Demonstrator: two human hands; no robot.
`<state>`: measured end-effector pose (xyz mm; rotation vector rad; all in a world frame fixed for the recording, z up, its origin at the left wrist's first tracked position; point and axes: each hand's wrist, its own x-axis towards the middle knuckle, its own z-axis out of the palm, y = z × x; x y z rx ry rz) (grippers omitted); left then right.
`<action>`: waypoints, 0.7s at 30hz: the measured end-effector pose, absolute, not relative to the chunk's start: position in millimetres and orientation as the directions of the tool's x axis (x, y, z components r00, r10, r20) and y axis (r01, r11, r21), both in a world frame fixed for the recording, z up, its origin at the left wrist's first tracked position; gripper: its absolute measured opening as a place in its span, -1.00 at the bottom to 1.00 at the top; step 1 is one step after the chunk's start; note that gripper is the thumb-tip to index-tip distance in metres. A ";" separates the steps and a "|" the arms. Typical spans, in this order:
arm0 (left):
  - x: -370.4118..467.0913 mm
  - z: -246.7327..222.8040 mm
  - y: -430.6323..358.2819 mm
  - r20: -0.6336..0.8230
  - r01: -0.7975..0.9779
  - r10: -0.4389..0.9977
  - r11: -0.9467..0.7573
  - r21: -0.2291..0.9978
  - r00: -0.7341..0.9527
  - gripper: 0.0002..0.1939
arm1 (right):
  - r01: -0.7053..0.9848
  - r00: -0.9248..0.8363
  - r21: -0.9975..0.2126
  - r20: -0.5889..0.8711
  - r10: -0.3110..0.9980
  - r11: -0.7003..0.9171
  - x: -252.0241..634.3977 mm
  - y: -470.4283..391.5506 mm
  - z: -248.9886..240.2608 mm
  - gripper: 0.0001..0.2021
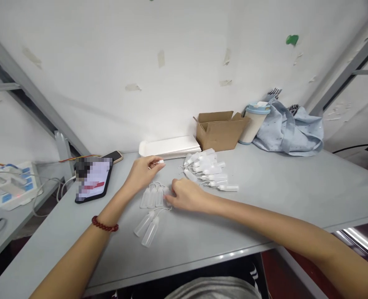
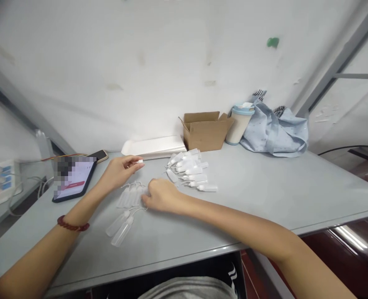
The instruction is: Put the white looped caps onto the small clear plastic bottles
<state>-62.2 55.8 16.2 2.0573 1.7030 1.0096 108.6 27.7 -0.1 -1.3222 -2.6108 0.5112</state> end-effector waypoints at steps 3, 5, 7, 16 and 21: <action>-56.5 25.9 45.4 0.320 0.738 0.942 -0.288 0.610 0.104 -0.68 | 0.743 -0.594 -0.387 -0.005 0.804 0.547 114.0 35.8 -3.8 -0.77; -53.8 29.1 37.0 0.292 0.729 0.947 -0.294 0.618 0.134 -0.70 | 0.729 -0.579 -0.438 0.017 0.815 0.526 120.7 41.9 -6.9 -0.76; -52.1 30.1 28.8 0.260 0.695 0.955 -0.282 0.662 0.140 -0.70 | 0.706 -0.534 -0.530 0.037 0.844 0.470 129.1 47.5 -9.8 -0.77; -42.2 29.1 18.3 -0.022 0.467 0.967 -0.102 0.879 0.252 -0.70 | 0.415 -0.368 -0.796 0.296 0.882 0.440 157.9 50.2 -5.4 -0.89; -36.1 28.8 16.1 -0.003 0.409 0.984 -0.072 0.910 0.179 -0.71 | 0.374 -0.469 -0.626 0.509 0.722 0.684 157.8 44.3 -14.0 -0.87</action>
